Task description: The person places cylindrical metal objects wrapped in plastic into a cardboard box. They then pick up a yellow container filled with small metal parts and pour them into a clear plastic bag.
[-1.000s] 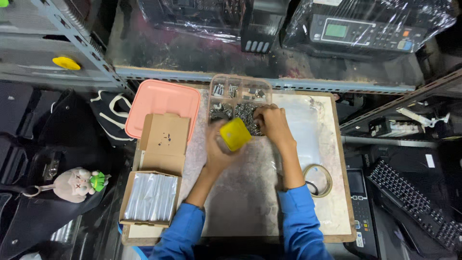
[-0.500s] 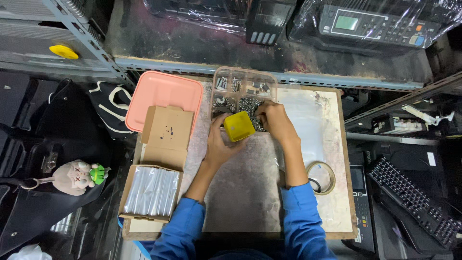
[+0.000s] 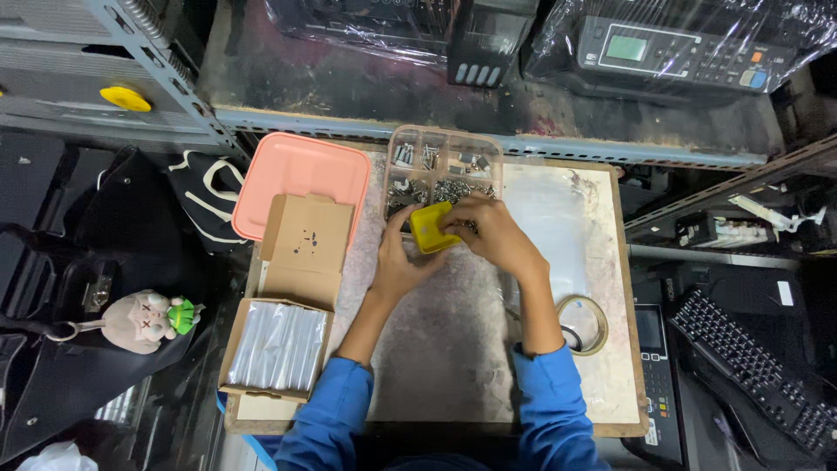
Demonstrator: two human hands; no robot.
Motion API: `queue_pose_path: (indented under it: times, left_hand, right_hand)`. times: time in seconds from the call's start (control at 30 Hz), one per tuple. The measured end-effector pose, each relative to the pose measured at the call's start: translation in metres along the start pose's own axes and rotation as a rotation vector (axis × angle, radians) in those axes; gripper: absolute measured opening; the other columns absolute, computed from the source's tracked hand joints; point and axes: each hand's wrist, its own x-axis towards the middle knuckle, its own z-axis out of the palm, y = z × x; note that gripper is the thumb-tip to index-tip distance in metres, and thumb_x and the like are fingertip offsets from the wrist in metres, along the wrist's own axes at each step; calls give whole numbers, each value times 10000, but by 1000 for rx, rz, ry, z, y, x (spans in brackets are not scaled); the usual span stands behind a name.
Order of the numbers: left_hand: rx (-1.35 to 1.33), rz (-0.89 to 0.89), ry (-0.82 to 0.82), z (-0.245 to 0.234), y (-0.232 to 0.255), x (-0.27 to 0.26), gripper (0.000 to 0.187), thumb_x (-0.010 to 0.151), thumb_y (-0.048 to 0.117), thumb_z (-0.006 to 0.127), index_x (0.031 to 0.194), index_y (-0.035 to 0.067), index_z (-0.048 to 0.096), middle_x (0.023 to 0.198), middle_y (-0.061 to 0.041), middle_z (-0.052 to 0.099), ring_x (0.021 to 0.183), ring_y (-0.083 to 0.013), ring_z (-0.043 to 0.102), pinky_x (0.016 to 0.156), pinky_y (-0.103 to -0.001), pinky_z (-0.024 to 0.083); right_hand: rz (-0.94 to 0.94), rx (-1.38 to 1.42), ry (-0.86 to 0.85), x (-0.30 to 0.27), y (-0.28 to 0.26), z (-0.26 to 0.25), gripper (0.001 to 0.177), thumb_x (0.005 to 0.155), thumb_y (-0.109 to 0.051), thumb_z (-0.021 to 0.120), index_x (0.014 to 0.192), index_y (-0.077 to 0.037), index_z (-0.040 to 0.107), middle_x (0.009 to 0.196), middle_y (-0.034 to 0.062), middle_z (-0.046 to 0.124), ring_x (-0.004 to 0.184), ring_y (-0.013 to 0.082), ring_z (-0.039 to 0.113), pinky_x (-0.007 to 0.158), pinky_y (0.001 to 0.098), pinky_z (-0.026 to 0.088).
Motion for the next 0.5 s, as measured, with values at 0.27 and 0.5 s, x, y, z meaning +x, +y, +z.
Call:
queue_pose_path:
  times: [0.27,0.5]
  left_hand:
    - [-2,54,86,1,-6,-2,668,649,253,755,1152,-30,419,1102,-158,533,1029,-301,537,895,-404,436]
    - [27,58,187,-3,-13,0,658,638,210,741,1134,-36,385,1107,-169,514,1030,-311,527,894,-425,426]
  right_hand:
    - [103,-125,237,3,48,11,121,767,-87,660,841,-179,686,783,4,653,782,209,594,733,303,482]
    - [352,-458,-32,3,49,20,327,698,-175,709,1019,-225,670,999,41,587,960,254,516,803,406,429]
